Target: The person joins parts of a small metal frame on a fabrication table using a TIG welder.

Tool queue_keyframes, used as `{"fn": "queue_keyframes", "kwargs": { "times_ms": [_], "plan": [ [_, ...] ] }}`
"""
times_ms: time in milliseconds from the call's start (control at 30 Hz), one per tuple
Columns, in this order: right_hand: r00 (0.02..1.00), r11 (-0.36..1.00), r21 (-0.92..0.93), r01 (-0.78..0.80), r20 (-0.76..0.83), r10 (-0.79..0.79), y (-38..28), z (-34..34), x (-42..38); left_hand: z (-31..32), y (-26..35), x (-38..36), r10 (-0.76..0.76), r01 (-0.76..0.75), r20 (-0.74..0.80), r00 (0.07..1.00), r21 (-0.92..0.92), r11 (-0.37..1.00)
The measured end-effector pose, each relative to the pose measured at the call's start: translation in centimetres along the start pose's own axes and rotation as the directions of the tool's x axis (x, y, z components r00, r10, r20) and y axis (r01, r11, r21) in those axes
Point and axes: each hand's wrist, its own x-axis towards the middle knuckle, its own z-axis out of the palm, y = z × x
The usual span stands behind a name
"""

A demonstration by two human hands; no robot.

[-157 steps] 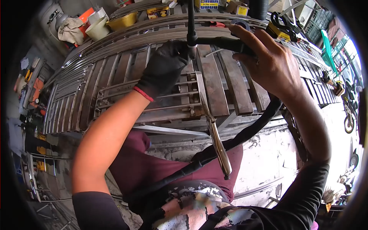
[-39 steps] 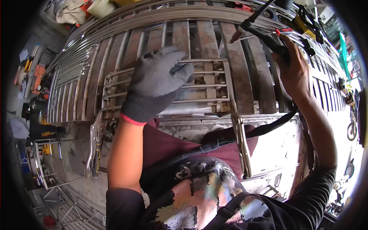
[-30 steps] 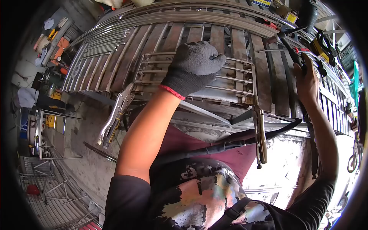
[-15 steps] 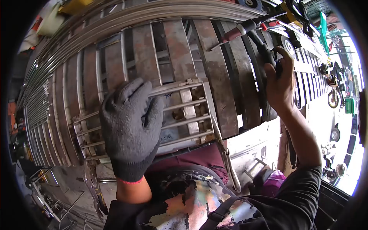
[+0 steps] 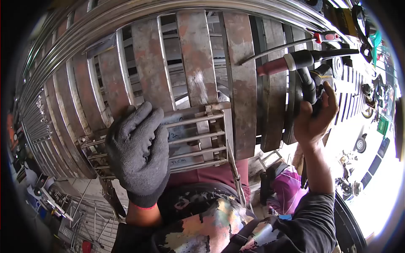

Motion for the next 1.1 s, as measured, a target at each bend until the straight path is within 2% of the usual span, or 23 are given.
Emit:
{"fn": "queue_keyframes", "kwargs": {
  "times_ms": [100, 233, 333, 433, 467, 500, 533, 567, 600, 667, 700, 733, 767, 833, 867, 900, 933, 967, 1033, 1100],
  "plan": [
    [0.999, 0.982, 0.186, -0.041, -0.007, 0.043, -0.4, 0.2, 0.1, -0.4, 0.0, 0.3, -0.025, 0.024, 0.040, 0.999, 0.024, 0.999],
    [0.997, 0.978, 0.193, -0.074, 0.029, 0.069, -0.9, -0.1, 0.2, -0.2, -0.5, -0.1, -0.009, 0.005, 0.049, 0.999, 0.089, 0.996],
    [0.999, 0.990, 0.139, 0.037, 0.003, -0.038, -0.2, -0.1, 0.6, 0.1, -0.7, -0.4, 0.012, -0.012, 0.009, 1.000, 0.068, 0.998],
    [0.998, 0.994, 0.094, -0.056, -0.008, 0.057, 0.0, 0.0, 0.6, 0.7, -1.1, -0.9, 0.044, -0.042, -0.066, 0.997, 0.027, 0.999],
    [0.999, 0.999, 0.024, -0.043, -0.029, 0.043, -0.5, -0.2, 0.9, 1.0, -1.3, -1.0, 0.060, -0.059, -0.101, 0.993, 0.012, 0.998],
    [0.993, 0.985, 0.121, -0.121, -0.005, 0.122, -0.7, -0.1, 0.8, 1.1, -1.5, -1.1, 0.065, -0.067, -0.118, 0.991, -0.014, 0.998],
    [0.998, 0.997, 0.073, -0.011, -0.054, 0.015, -0.8, 0.0, 1.3, 1.2, -1.7, -1.3, 0.073, -0.079, -0.135, 0.988, -0.037, 0.996],
    [0.990, 0.995, 0.018, 0.098, -0.100, -0.096, -0.9, 0.2, 1.9, 1.2, -1.7, -1.4, 0.102, -0.108, -0.144, 0.984, -0.035, 0.993],
    [0.983, 0.991, 0.041, 0.124, -0.145, -0.117, -0.9, 0.5, 2.1, 1.1, -1.6, -1.6, 0.132, -0.138, -0.152, 0.980, -0.031, 0.990],
    [0.990, 0.999, -0.005, 0.038, -0.136, -0.038, -0.9, 0.2, 2.1, 1.2, -1.5, -2.1, 0.190, -0.198, -0.160, 0.969, -0.030, 0.980],
    [0.992, 1.000, -0.024, -0.009, -0.129, 0.005, -0.9, 0.3, 1.9, 1.4, -2.0, -2.1, 0.272, -0.280, -0.175, 0.946, -0.025, 0.960],
    [0.972, 0.995, -0.002, 0.098, -0.214, -0.096, -0.6, 0.9, 2.2, 1.7, -2.4, -2.1, 0.352, -0.361, -0.189, 0.917, -0.017, 0.932],
    [0.954, 0.990, -0.048, 0.135, -0.263, -0.142, 0.1, 1.5, 2.4, 1.9, -2.8, -2.1, 0.428, -0.439, -0.202, 0.881, -0.007, 0.899],
    [0.904, 0.971, -0.137, 0.196, -0.360, -0.233, 0.8, 2.1, 2.7, 2.1, -3.8, -1.9, 0.696, -0.661, -0.211, 0.687, 0.217, 0.718],
    [0.936, 0.988, -0.071, 0.134, -0.318, -0.150, 0.5, 1.7, 2.5, 2.0, -4.1, -1.9, 0.716, -0.675, -0.175, 0.676, 0.244, 0.696],
    [0.965, 0.997, -0.004, 0.073, -0.251, -0.072, -0.1, 1.1, 2.3, 2.1, -4.7, -2.3, 0.721, -0.676, -0.136, 0.679, 0.266, 0.687],
    [0.970, 0.998, -0.052, 0.024, -0.241, -0.036, -0.3, 0.5, 2.4, 2.4, -4.9, -1.9, 0.734, -0.686, -0.090, 0.673, 0.294, 0.666],
    [0.984, 1.000, -0.003, 0.021, -0.176, -0.021, -1.2, -0.8, 2.1, 2.1, -4.7, -1.8, 0.637, -0.621, -0.073, 0.768, 0.162, 0.767],
    [0.981, 0.996, 0.035, 0.088, -0.174, -0.080, -2.6, -2.5, 1.7, 2.2, -4.4, -1.6, 0.421, -0.418, 0.013, 0.907, -0.104, 0.903],
    [0.985, 0.998, -0.028, 0.057, -0.162, -0.061, -2.6, -3.6, 2.2, 3.0, -5.1, -0.4, 0.441, -0.442, 0.096, 0.893, -0.011, 0.897]
  ]
}}
